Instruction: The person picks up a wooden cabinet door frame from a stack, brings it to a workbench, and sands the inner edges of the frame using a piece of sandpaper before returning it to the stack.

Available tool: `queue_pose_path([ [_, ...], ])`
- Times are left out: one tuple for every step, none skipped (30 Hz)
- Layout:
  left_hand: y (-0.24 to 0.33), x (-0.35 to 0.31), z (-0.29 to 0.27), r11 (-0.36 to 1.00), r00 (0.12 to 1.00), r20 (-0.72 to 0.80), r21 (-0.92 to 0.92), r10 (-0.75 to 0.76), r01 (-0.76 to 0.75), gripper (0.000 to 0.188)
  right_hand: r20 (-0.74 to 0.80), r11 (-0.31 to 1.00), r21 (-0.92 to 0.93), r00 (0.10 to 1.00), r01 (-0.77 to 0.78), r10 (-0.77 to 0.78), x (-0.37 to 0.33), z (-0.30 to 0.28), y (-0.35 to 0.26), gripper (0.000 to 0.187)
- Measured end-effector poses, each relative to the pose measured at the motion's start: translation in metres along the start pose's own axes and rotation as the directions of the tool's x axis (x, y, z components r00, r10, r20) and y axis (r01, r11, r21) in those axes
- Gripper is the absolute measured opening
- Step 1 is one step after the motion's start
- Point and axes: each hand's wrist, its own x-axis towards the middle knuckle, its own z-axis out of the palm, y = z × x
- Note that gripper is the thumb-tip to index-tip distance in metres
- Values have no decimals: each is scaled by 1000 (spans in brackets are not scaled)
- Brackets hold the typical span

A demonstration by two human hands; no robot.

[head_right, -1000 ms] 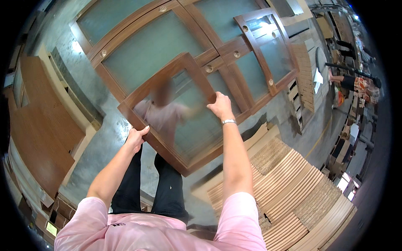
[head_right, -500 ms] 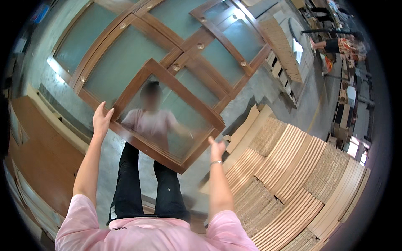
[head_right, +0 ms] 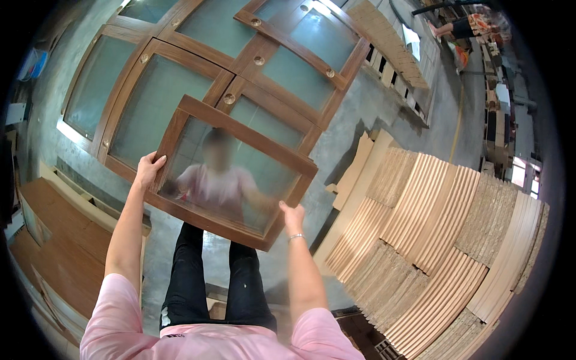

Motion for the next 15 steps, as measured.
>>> queue_pose_path([
  [-18, 2, -11, 1000, 1000, -5, -15, -19, 19, 33, 60, 1000, 24, 998, 0, -1, -12, 8, -13, 33],
  [-26, 4, -13, 999, 1000, 4, -38, -28, 28, 31, 101, 999, 48, 995, 4, -8, -17, 9, -22, 33],
  [-2, 6, 6, 998, 998, 39, -46, -48, 50, 28, 86, 999, 19, 996, 31, -32, -4, -7, -16, 32],
  [1, 5, 6, 995, 998, 46, -81, -46, 50, 27, 85, 1000, -28, 996, 8, -6, -4, -10, -19, 32],
  [2, 3, 6, 992, 997, 55, -116, -44, 51, 26, 82, 997, -73, 996, -15, 21, -3, -11, -21, 32],
  [2, 1, 5, 987, 997, 64, -151, -42, 51, 25, 78, 992, -117, 996, -38, 48, -3, -11, -27, 32],
  [1, -1, 1, 982, 995, 51, -164, -83, 90, 24, 113, 987, -146, 990, -67, 84, -5, -9, -32, 36],
  [-10, 3, -5, 980, 997, 69, -192, -42, 55, 24, 119, 996, -61, 990, -70, 77, -6, -6, -35, 35],
  [-10, 2, -3, 975, 997, 68, -218, -38, 52, 23, 118, 997, 21, 991, -72, 69, -7, -6, -34, 34],
  [-5, 0, -1, 969, 997, 64, -243, -35, 50, 22, 119, 992, 104, 991, -71, 58, -10, -4, -40, 34],
  [-1, -3, 1, 967, 996, 71, -243, -63, 78, 21, 87, 983, 119, 988, -139, 129, -16, -4, -46, 35],
  [9, -7, 4, 964, 993, 78, -244, -85, 101, 20, 102, 978, 157, 987, -136, 121, -15, -7, -43, 36],
  [15, -9, 7, 961, 991, 85, -246, -108, 126, 20, 116, 972, 195, 987, -133, 112, -13, -9, -40, 36],
  [16, -9, 12, 958, 990, 90, -256, -106, 126, 19, 131, 964, 230, 986, -130, 102, -12, -12, -37, 36],
  [15, -10, 8, 957, 991, 82, -263, -107, 125, 19, 109, 984, 138, 989, -115, 101, -12, -9, -35, 39],
])
